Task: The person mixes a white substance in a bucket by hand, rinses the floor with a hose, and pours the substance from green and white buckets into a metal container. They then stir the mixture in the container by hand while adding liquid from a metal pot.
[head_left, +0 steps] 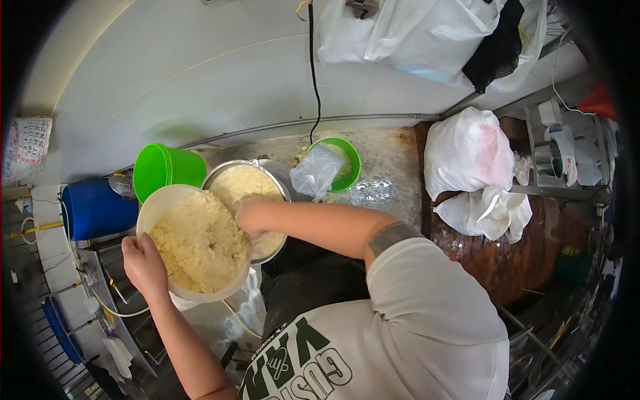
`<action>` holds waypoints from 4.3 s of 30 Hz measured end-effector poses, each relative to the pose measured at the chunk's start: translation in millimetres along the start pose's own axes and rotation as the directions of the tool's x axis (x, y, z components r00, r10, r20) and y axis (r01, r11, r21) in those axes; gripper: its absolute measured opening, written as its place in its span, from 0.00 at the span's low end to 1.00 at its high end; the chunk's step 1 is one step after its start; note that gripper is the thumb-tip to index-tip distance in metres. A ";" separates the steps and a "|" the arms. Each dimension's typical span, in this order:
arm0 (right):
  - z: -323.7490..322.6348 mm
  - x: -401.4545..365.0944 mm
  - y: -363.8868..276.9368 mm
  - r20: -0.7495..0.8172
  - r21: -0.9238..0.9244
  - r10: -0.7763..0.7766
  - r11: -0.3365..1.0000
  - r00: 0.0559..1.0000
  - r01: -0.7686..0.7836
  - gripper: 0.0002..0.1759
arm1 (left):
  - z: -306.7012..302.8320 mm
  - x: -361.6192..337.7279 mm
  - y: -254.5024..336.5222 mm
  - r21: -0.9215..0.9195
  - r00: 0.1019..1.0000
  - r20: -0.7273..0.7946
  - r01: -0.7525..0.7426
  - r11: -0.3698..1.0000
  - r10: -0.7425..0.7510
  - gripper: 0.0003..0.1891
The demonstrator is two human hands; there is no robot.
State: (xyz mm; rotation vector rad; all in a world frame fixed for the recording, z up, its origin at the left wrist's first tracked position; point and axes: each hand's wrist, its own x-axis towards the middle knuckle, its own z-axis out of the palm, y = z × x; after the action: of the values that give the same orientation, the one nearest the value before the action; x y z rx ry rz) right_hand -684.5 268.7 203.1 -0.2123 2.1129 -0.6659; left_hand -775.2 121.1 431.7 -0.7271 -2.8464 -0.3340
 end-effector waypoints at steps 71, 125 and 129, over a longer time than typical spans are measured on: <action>-4.6 -37.3 -19.6 -0.539 -0.145 0.078 0.972 0.839 -0.184 0.48 | -12.6 -6.3 -38.4 -0.197 0.990 -0.020 0.131 0.972 -0.137 0.15; 43.4 -2.2 -4.9 -0.572 -0.108 0.093 0.976 0.815 -0.187 0.42 | 3.0 -14.6 -6.6 -0.017 0.999 -0.051 -0.012 1.000 0.011 0.16; 26.5 11.2 0.8 -0.391 -0.153 0.104 0.973 0.915 -0.176 0.33 | 3.4 -16.8 -5.0 -0.013 0.999 -0.043 -0.007 1.000 0.006 0.16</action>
State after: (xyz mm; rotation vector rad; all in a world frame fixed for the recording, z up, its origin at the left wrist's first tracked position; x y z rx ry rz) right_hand -669.9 255.0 182.4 -0.0302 2.5409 -0.4496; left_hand -763.5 110.1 423.7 -0.7225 -2.8041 -0.3635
